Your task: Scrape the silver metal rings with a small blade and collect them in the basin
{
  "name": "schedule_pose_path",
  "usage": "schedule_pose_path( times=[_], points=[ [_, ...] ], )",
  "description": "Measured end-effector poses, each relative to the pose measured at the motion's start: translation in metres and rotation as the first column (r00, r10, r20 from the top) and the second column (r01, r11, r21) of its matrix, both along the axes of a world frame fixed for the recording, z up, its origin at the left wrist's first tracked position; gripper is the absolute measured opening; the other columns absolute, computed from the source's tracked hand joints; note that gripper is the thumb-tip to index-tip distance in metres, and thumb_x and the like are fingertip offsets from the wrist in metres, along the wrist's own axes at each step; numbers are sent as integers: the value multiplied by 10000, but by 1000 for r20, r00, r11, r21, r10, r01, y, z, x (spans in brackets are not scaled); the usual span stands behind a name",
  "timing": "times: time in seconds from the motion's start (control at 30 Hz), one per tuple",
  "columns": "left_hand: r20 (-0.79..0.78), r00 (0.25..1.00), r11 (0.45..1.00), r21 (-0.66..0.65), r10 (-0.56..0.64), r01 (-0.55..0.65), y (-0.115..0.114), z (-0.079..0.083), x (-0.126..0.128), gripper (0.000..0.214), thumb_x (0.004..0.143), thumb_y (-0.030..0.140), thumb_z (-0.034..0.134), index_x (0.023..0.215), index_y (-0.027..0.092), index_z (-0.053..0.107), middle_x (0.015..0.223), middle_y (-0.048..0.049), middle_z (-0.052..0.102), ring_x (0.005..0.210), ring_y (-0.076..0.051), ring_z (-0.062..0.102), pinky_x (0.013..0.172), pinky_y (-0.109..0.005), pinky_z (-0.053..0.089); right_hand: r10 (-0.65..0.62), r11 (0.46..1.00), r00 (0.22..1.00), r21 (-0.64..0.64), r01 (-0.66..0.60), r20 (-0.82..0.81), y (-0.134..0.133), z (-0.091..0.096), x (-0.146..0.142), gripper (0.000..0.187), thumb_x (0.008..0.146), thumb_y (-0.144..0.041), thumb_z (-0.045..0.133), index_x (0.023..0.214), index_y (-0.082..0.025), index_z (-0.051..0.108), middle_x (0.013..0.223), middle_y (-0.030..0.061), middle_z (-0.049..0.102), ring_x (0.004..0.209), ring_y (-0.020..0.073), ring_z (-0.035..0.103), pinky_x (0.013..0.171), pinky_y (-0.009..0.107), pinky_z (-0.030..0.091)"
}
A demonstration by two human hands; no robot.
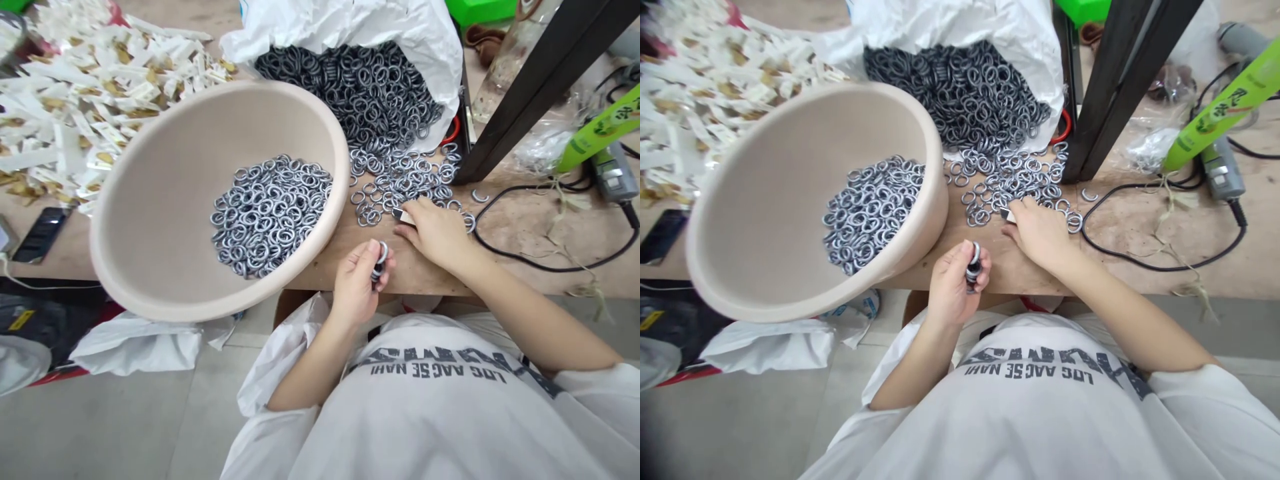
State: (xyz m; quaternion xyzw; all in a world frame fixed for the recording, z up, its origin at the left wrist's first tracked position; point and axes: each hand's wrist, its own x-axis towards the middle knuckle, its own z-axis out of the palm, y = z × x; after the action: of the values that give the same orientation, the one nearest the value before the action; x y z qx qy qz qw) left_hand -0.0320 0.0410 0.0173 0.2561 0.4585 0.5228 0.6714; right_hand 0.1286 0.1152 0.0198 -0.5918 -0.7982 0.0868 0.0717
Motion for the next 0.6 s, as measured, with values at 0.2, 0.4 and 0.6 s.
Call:
schedule_pose_path(
  times=[0.2,0.4,0.6],
  points=[
    [-133,991,999,44,20,-14,10,-3,-19,343,832,481,750,920,149,749,746,-45,714,489,-54,497,409,-174,255,-3,997,983,-77,-11,-184,-3,3,9,185,991,-333,521,947,-185,624,998,98,666,839,237,615,664,326,345],
    [-105,990,994,52,-90,95,14,-8,10,342,817,499,762,917,182,686,732,1,667,511,-54,495,415,-167,270,-216,923,460,-334,-193,-861,-36,9,12,342,1007,-511,487,828,-221,509,712,-26,521,614,131,476,586,273,377],
    [4,999,998,51,-35,34,11,-9,47,403,779,533,792,970,213,640,763,44,604,538,-45,464,481,-162,374,-164,979,498,-80,186,-851,-55,-12,-3,187,998,-413,537,941,-237,562,876,30,589,847,198,579,773,344,467]
  ],
)
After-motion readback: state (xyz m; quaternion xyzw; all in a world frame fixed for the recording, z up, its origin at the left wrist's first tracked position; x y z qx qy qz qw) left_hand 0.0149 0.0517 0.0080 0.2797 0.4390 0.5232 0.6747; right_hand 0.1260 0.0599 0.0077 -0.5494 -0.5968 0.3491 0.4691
